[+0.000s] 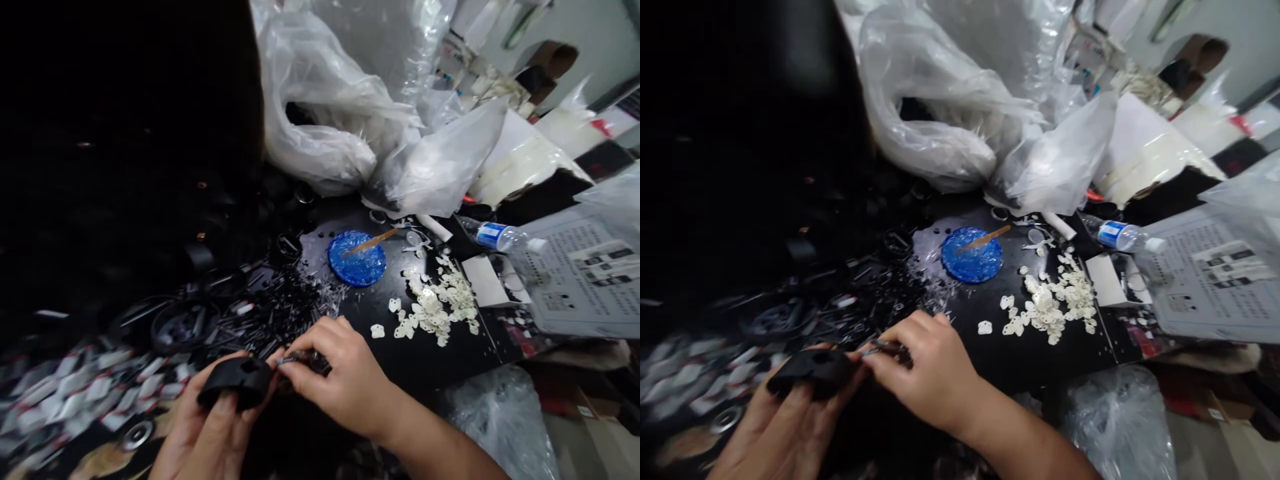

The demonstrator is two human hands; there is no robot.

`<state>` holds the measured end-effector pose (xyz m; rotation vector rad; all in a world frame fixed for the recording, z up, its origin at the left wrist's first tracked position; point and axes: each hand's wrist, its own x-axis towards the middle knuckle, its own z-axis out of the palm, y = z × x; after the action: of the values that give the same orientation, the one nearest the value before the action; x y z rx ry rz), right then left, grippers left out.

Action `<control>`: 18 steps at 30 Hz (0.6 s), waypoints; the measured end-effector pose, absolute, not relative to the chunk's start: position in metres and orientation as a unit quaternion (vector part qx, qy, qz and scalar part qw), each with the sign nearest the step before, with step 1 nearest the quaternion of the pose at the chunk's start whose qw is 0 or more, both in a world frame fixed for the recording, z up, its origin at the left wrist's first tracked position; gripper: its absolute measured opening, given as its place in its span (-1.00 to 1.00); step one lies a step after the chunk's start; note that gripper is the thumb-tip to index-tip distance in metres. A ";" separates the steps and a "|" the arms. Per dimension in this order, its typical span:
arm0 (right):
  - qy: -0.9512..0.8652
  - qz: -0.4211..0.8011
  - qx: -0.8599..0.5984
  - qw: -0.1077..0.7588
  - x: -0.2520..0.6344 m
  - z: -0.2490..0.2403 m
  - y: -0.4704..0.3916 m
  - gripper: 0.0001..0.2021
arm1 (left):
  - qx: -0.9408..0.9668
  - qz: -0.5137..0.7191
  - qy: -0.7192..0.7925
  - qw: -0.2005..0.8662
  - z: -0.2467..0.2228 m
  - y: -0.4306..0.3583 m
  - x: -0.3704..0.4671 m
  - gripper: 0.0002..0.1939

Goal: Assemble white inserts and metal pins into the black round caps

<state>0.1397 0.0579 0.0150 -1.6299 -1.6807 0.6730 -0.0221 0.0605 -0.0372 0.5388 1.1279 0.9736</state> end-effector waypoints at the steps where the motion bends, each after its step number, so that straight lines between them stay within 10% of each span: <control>1: -0.665 0.240 -0.623 0.334 0.142 0.016 0.058 -0.95 | 0.240 0.429 0.506 0.708 -0.040 0.063 -0.023 -0.75; 18: -0.647 -0.105 -0.752 0.077 0.245 0.013 0.111 -0.87 | 0.270 0.390 0.512 0.716 -0.038 0.075 -0.012 -0.70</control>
<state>0.2446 0.1110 0.0128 -2.2523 -1.9379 -0.3150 -0.0118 0.0754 -0.0385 0.5972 1.1343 0.8624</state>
